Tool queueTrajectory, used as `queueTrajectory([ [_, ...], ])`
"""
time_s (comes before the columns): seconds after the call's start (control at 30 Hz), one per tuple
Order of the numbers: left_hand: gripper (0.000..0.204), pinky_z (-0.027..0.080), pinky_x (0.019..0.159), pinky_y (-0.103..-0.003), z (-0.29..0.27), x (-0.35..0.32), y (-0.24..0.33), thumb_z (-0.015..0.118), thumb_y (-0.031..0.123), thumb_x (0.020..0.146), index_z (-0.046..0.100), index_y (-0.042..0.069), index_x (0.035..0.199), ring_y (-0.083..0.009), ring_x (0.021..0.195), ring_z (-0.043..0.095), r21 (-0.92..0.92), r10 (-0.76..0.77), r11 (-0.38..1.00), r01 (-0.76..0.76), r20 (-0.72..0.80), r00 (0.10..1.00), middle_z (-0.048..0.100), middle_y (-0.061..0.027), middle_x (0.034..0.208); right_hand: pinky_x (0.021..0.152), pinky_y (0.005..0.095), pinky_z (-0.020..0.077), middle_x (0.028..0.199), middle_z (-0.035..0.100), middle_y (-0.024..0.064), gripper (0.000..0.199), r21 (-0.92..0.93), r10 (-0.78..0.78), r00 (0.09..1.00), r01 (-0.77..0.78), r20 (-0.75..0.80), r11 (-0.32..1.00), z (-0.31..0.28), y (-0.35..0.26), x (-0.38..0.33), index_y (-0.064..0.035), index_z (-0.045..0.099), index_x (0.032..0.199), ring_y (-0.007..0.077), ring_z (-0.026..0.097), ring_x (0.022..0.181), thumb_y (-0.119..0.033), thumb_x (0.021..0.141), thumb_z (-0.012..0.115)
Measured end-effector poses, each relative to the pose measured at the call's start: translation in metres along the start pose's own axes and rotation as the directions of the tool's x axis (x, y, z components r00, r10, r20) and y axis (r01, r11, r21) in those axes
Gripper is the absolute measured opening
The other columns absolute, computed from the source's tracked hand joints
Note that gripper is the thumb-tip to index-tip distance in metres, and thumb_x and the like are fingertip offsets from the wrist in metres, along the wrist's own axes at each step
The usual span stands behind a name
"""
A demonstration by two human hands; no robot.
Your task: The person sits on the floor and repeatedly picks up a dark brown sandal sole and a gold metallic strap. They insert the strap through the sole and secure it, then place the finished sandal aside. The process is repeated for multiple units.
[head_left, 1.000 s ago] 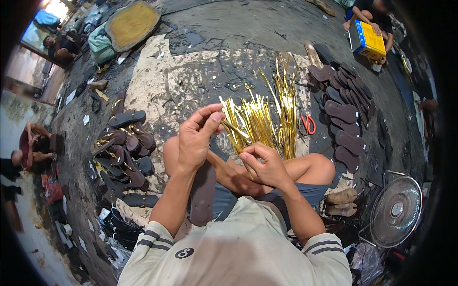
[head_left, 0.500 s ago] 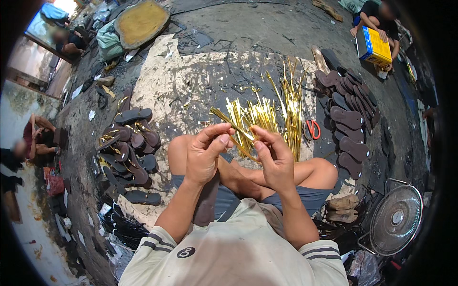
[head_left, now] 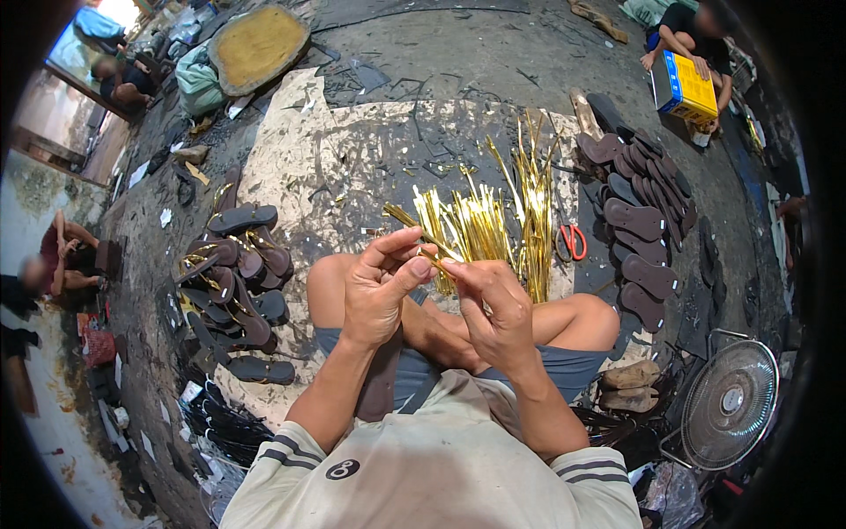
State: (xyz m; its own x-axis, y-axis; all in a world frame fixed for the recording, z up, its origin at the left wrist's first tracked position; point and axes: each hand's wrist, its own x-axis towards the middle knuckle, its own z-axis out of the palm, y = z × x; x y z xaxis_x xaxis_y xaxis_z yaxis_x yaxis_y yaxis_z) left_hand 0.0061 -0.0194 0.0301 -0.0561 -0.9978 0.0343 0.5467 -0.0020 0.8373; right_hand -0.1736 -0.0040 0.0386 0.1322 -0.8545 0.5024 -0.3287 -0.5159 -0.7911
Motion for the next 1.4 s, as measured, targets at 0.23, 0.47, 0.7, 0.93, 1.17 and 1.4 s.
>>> queueTrajectory([
  [0.23, 0.038, 0.058, 0.088, -0.028, 0.005, -0.002, -0.004, 0.07, -0.001, 0.094, 0.06, 0.0, 0.13, -0.014, 0.101, 0.068, 0.139, -0.022, 0.99, 0.033, -0.08, 0.997, 0.071, -0.0138, 0.112, 0.069, 0.0288, 0.056, 0.101, 0.067, 0.0114, 0.031, 0.161, 0.19, 0.982, -0.186, -0.01, 0.969, 0.009, -0.006, 0.0, -0.0034, 0.068, 0.115, 0.0198, 0.068, 0.085, 0.005, 0.085, 0.07],
  [0.47, 0.055, 0.055, 0.089, -0.032, -0.008, -0.006, 0.017, 0.079, 0.009, 0.086, 0.058, 0.002, 0.137, -0.021, 0.103, 0.069, 0.6, 0.003, 0.8, 0.003, -0.009, 1.0, 0.072, -0.0134, 0.111, 0.067, 0.0223, 0.0525, 0.093, 0.07, 0.003, 0.019, 0.524, 0.5, 0.862, -0.463, 0.082, 0.714, 0.0, 0.004, -0.015, -0.0002, 0.066, 0.106, 0.0059, 0.063, 0.075, -0.003, 0.09, 0.075],
  [0.7, 0.067, 0.02, 0.119, -0.051, -0.075, -0.056, 0.033, 0.081, 0.028, 0.077, 0.058, 0.007, 0.137, -0.0367, 0.138, 0.044, 0.93, -0.148, -0.209, -0.302, 0.275, 0.95, 0.062, -0.0148, 0.131, 0.063, 0.0325, 0.0581, 0.092, 0.073, 0.0197, 0.008, 0.882, -0.399, 0.876, -0.062, 0.272, 0.467, -0.103, -0.084, 0.03, 0.0045, 0.072, 0.094, 0.0291, 0.071, 0.072, -0.003, 0.09, 0.072],
  [0.93, 0.045, 0.05, 0.092, -0.028, -0.05, -0.09, 0.046, 0.072, 0.015, 0.09, 0.059, -0.001, 0.13, -0.0143, 0.105, 0.063, 0.604, -0.365, 0.696, 0.388, -0.168, 0.916, 0.066, -0.0087, 0.117, 0.056, 0.0281, 0.0541, 0.091, 0.072, 0.0197, 0.011, 0.922, -0.589, 0.808, 0.239, -0.016, 0.304, -0.075, -0.076, 0.031, 0.0079, 0.072, 0.096, 0.022, 0.068, 0.067, -0.002, 0.091, 0.071],
  [1.17, 0.031, 0.054, 0.084, -0.027, -0.023, -0.037, 0.047, 0.069, 0.012, 0.094, 0.064, -0.006, 0.12, -0.0128, 0.095, 0.066, 0.583, -0.118, 0.787, 0.2, -0.177, 0.977, 0.07, -0.0067, 0.106, 0.056, 0.0331, 0.0533, 0.089, 0.072, 0.0117, 0.014, 0.435, -0.189, 0.961, 0.085, 0.202, 0.897, -0.069, -0.075, 0.029, 0.0043, 0.072, 0.098, 0.0218, 0.07, 0.067, -0.005, 0.088, 0.073],
  [1.4, 0.026, 0.054, 0.076, -0.024, 0.013, -0.011, 0.049, 0.065, 0.001, 0.094, 0.065, -0.006, 0.119, -0.0078, 0.084, 0.065, 0.781, -0.005, 0.612, -0.121, 0.157, 0.988, 0.072, -0.0039, 0.096, 0.065, 0.037, 0.056, 0.089, 0.072, 0.0135, 0.015, 0.002, 0.135, 0.984, -0.137, 0.12, 0.991, -0.009, -0.019, 0.012, -0.0017, 0.07, 0.101, 0.0272, 0.071, 0.075, -0.006, 0.087, 0.073],
])
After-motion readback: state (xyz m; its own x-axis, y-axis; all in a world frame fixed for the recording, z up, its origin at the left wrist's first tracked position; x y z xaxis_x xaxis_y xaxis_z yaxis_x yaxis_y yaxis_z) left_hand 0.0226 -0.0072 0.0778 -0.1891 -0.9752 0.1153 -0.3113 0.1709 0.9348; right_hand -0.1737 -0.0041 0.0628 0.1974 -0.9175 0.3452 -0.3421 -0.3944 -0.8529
